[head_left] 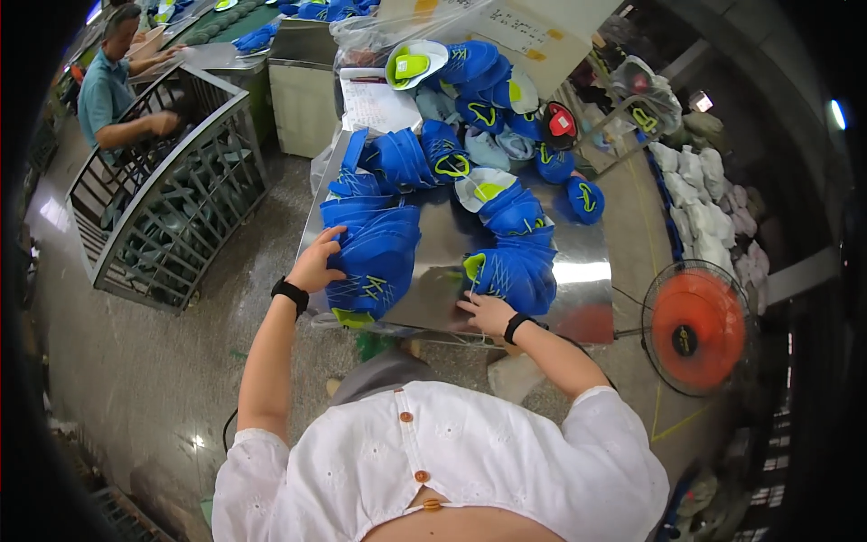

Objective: Organizing and stacking blue and green shoe upper components on a manufacturing workbench.

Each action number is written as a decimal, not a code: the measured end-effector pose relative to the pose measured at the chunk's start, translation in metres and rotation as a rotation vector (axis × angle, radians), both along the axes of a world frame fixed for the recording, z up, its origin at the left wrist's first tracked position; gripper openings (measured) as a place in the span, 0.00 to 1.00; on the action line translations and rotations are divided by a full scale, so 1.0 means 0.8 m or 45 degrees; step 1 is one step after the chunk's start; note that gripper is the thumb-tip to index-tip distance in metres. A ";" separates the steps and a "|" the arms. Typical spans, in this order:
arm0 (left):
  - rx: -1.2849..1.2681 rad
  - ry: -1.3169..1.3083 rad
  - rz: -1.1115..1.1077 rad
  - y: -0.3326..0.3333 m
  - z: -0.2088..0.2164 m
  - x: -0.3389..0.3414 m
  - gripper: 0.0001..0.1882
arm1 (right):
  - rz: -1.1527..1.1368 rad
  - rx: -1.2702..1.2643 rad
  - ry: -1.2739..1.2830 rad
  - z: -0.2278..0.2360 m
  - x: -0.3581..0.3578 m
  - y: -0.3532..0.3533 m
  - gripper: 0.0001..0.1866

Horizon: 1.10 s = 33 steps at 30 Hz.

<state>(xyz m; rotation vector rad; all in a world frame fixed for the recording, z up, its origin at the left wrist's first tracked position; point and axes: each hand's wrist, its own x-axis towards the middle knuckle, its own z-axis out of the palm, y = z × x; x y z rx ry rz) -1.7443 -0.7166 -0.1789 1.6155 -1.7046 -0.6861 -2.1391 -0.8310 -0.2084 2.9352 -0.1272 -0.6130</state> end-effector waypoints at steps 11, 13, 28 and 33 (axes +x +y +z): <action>0.010 0.528 0.314 0.033 -0.064 0.008 0.20 | -0.679 0.295 -1.091 0.084 0.191 -0.072 0.29; 0.222 0.703 0.348 0.038 -0.073 0.009 0.20 | -0.694 0.224 -1.202 0.106 0.254 -0.120 0.33; 0.198 1.179 0.172 0.003 -0.091 0.037 0.14 | -0.873 0.630 -0.631 0.042 0.365 -0.162 0.30; 0.232 1.289 0.022 0.010 -0.084 0.077 0.12 | -0.816 0.762 -0.810 0.055 0.365 -0.137 0.32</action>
